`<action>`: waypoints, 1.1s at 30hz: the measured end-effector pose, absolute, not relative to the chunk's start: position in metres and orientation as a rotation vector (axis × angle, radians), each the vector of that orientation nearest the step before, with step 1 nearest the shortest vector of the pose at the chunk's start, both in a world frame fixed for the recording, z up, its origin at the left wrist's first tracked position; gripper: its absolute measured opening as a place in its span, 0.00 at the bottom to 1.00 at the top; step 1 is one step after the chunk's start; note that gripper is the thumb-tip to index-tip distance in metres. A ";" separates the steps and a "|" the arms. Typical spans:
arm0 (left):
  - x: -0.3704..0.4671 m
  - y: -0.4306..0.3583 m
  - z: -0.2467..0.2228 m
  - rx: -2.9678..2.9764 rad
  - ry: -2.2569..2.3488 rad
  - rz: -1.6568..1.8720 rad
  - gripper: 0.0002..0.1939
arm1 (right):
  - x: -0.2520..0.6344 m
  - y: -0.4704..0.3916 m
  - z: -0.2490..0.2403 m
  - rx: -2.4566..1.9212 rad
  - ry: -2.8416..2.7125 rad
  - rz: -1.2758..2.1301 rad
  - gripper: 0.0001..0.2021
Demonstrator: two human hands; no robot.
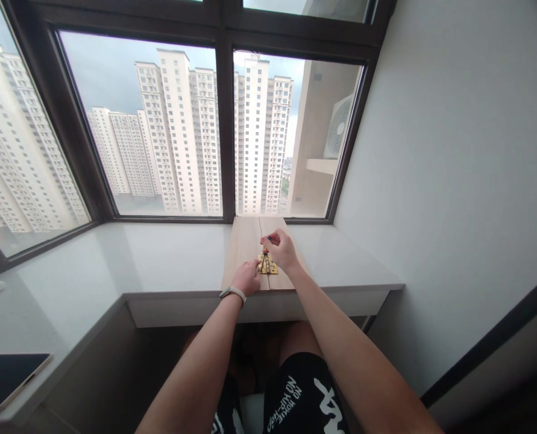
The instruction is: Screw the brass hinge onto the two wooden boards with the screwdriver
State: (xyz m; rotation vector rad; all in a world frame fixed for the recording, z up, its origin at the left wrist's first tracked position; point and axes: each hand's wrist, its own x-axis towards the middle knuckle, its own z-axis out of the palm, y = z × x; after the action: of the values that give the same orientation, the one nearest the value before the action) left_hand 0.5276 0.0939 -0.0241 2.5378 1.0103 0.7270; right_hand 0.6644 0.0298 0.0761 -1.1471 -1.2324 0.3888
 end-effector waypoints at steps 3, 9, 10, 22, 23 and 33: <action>0.528 0.095 -0.025 2.538 1.010 0.727 0.21 | 0.663 0.029 0.076 -1.117 -1.254 0.397 0.18; 0.528 0.095 -0.024 2.536 1.009 0.722 0.22 | 0.661 0.030 0.076 -1.083 -1.235 0.475 0.17; 0.528 0.095 -0.024 2.535 1.008 0.721 0.22 | 0.661 0.030 0.075 -1.080 -1.238 0.470 0.17; 0.525 0.093 -0.022 2.526 1.001 0.716 0.22 | 0.659 0.031 0.075 -1.132 -1.215 0.385 0.20; 0.525 0.093 -0.022 2.528 0.999 0.717 0.22 | 0.658 0.031 0.075 -1.126 -1.228 0.401 0.20; 0.527 0.095 -0.025 2.539 0.989 0.731 0.20 | 0.657 0.034 0.074 -1.089 -1.289 0.486 0.17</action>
State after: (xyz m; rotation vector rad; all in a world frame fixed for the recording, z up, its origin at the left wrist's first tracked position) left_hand 0.5267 0.0955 -0.0246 2.5386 0.9888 0.7308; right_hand 0.6568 0.0341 0.0745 -1.0886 -1.2888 0.4861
